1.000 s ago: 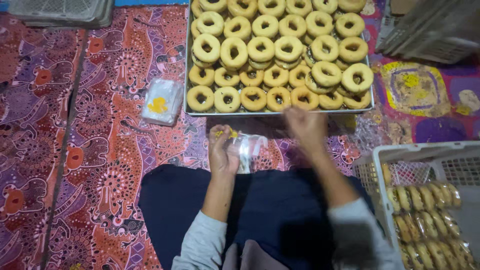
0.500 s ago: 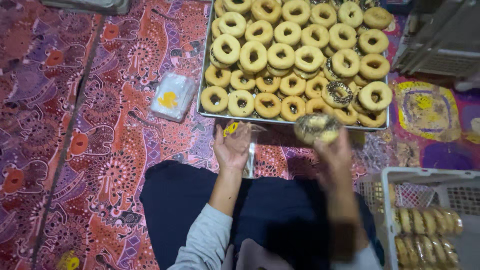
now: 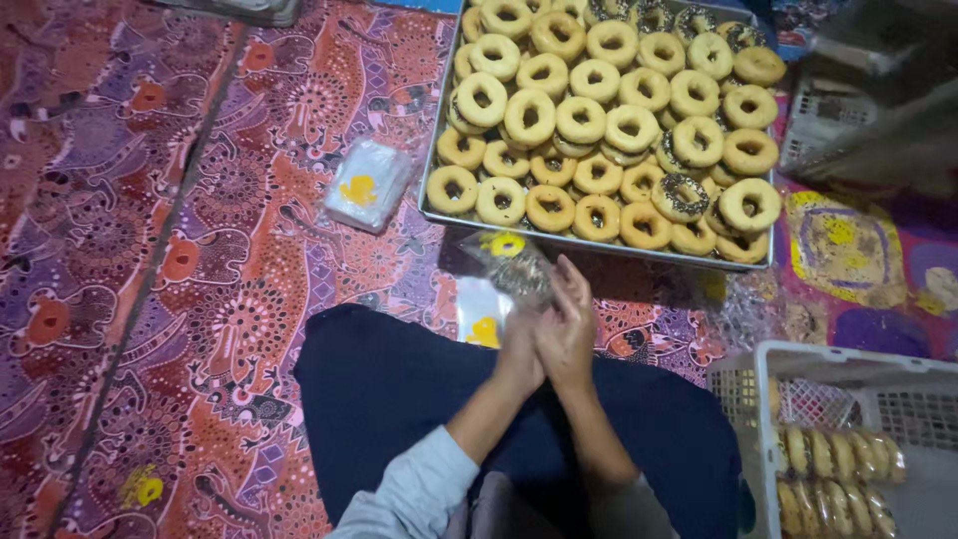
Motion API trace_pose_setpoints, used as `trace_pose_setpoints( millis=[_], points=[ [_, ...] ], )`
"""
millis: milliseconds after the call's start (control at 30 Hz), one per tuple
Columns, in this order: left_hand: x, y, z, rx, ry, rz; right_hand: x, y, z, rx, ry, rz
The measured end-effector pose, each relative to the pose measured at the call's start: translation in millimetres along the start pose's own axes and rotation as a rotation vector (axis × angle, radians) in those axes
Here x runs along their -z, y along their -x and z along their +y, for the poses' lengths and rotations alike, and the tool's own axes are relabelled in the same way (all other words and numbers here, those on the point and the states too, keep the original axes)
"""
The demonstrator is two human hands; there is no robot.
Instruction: The person sits on a patterned mat and repeatedly picks donuts from a metal tray, places them into small clear plastic bags, and sets the packaged donuts into a white plastic crate. The person handles donuts with and without sesame seeds.
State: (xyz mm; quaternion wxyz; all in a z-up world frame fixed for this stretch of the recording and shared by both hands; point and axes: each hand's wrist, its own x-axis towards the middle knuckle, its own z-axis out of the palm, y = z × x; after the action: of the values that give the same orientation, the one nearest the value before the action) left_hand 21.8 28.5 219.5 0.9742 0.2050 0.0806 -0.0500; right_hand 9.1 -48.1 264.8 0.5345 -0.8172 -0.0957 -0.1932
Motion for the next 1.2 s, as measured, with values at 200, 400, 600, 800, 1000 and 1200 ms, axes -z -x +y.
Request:
trace_pose_setpoints(
  millis=[200,400,600,800,1000,1200],
  points=[
    [1,54,49,-0.918,-1.531,0.149,-10,-3,-3,0.019,0.030,-0.015],
    [-4,79,88,-0.848,-1.773,-0.355,-25,5,-16,0.112,0.004,-0.175],
    [13,105,136,-1.146,-1.805,-0.363,-31,13,-25,-0.293,-0.491,-0.532],
    [49,151,153,-0.853,-1.397,0.153,-50,30,-82,0.012,0.233,-0.653],
    [87,162,168,-0.538,-0.859,0.426,-79,50,-124,0.155,0.174,-0.761],
    [97,154,166,-0.541,-0.906,0.428,-87,37,-118,0.324,0.120,-0.623]
  ],
)
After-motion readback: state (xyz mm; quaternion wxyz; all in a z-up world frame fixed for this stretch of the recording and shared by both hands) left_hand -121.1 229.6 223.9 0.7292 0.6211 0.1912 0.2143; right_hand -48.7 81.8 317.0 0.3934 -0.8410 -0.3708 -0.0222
